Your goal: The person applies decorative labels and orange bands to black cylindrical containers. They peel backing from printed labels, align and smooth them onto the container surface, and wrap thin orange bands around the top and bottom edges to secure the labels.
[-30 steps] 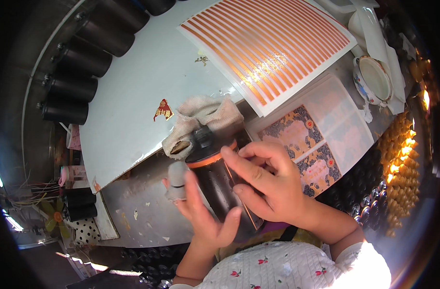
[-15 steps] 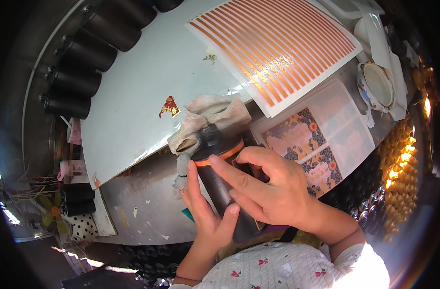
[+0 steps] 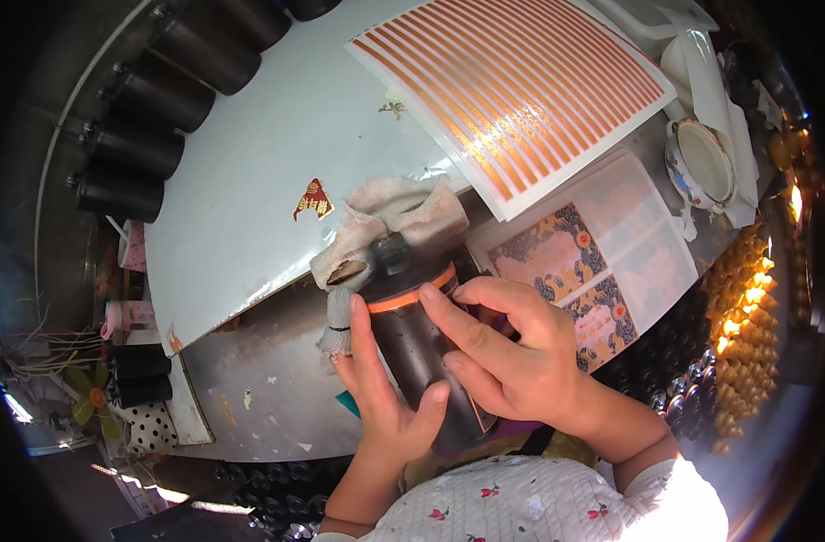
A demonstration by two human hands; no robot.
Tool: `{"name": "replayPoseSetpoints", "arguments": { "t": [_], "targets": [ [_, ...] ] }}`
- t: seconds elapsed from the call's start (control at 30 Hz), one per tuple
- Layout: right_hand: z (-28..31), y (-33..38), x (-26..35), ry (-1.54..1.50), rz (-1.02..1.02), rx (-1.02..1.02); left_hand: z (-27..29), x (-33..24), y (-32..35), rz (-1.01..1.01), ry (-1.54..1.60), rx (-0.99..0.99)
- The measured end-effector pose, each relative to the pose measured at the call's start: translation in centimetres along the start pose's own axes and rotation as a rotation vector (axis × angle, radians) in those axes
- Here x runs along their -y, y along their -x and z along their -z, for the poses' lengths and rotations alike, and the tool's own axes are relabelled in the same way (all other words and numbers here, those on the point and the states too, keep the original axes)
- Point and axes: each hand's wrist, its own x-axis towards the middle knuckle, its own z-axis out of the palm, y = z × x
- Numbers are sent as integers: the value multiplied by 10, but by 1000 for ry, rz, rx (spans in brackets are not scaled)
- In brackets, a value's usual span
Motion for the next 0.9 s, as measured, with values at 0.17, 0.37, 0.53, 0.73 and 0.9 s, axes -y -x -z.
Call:
{"name": "replayPoseSetpoints", "arguments": {
  "t": [0.17, 0.37, 0.53, 0.73, 0.9],
  "targets": [
    [2, -6, 2, 21, 33, 20, 1, 1, 1, -18, -26, 3],
    [1, -3, -1, 6, 49, 26, 1, -1, 0, -1, -19, -4],
    [2, 0, -1, -105, -9, -12, 1, 0, 3, 6, -26, -20],
    [-3, 4, -3, -85, -82, -48, 4, -8, 1, -31, -99, 32],
    [-5, 6, -5, -101, -77, -46, 12, -21, -9, -170, -394, 110]
  ]
}}
